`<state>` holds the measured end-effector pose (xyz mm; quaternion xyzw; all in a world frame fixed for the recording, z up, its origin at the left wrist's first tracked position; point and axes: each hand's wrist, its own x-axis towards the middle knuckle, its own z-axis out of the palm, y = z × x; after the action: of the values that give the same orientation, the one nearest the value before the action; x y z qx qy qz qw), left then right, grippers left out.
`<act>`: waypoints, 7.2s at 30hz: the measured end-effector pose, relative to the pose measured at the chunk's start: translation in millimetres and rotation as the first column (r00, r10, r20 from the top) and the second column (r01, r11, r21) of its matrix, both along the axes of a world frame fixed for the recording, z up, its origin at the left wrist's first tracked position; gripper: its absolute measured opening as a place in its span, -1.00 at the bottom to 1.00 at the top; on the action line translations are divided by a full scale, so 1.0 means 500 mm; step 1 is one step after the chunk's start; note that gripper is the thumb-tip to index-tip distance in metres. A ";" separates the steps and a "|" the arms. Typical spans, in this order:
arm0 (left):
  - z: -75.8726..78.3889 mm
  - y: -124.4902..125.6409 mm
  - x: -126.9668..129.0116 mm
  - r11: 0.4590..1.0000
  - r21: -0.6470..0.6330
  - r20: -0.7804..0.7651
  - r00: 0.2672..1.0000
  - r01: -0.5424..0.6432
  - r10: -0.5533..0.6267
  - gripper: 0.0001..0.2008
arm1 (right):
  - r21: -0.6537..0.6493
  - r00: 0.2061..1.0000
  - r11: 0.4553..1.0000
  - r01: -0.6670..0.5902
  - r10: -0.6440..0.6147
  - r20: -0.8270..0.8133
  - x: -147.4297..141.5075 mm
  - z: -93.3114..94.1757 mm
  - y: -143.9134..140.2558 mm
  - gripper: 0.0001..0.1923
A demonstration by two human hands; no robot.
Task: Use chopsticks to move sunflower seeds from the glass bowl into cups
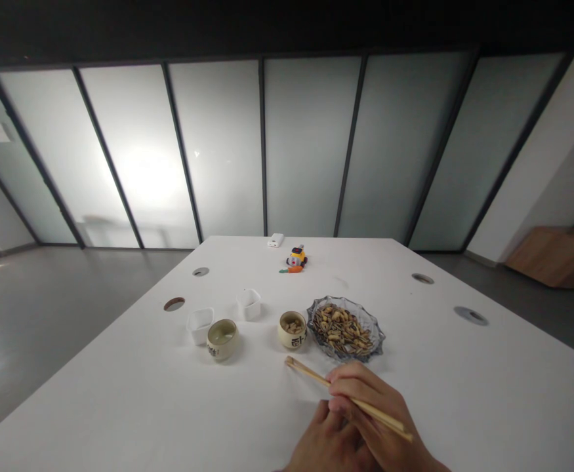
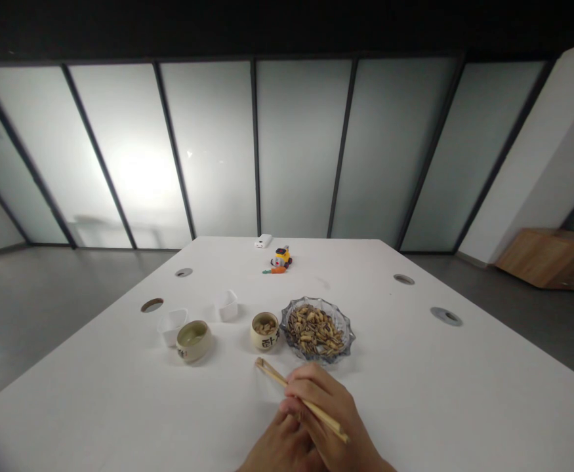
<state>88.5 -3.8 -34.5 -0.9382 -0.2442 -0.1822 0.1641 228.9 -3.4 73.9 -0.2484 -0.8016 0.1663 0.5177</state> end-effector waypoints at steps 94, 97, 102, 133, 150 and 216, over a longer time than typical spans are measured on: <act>0.053 -0.017 0.009 0.973 -0.230 0.069 0.998 0.030 -0.014 -0.82 | 0.227 0.792 0.760 0.609 -0.597 -0.126 0.156 0.044 0.049 -0.81; 0.040 -0.014 0.012 0.984 -0.174 0.078 0.997 0.025 -0.012 -0.79 | 0.226 0.834 0.803 0.551 -0.522 -0.176 0.120 0.038 0.038 -0.85; 0.007 -0.008 0.020 0.999 -0.024 0.180 0.983 0.030 -0.025 -0.74 | 0.262 0.916 0.882 0.391 -0.344 -0.209 0.042 0.030 0.038 -0.89; 0.041 -0.016 0.010 0.982 -0.185 0.078 0.997 0.034 -0.020 -0.80 | 0.222 0.770 0.757 0.615 -0.637 0.038 0.182 0.029 0.081 -0.67; 0.041 -0.016 0.009 0.969 -0.245 0.055 0.998 0.031 -0.018 -0.81 | 0.223 0.753 0.744 0.630 -0.655 0.058 0.180 0.036 0.077 -0.63; 0.031 -0.015 0.010 0.981 -0.188 0.100 0.995 0.035 -0.017 -0.81 | 0.238 0.786 0.767 0.595 -0.617 0.024 0.179 0.028 0.079 -0.79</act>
<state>93.4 -11.5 -18.9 -0.9426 -0.2559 -0.2061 0.0593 318.7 36.0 87.8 -0.4438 -0.7166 -0.1113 0.5264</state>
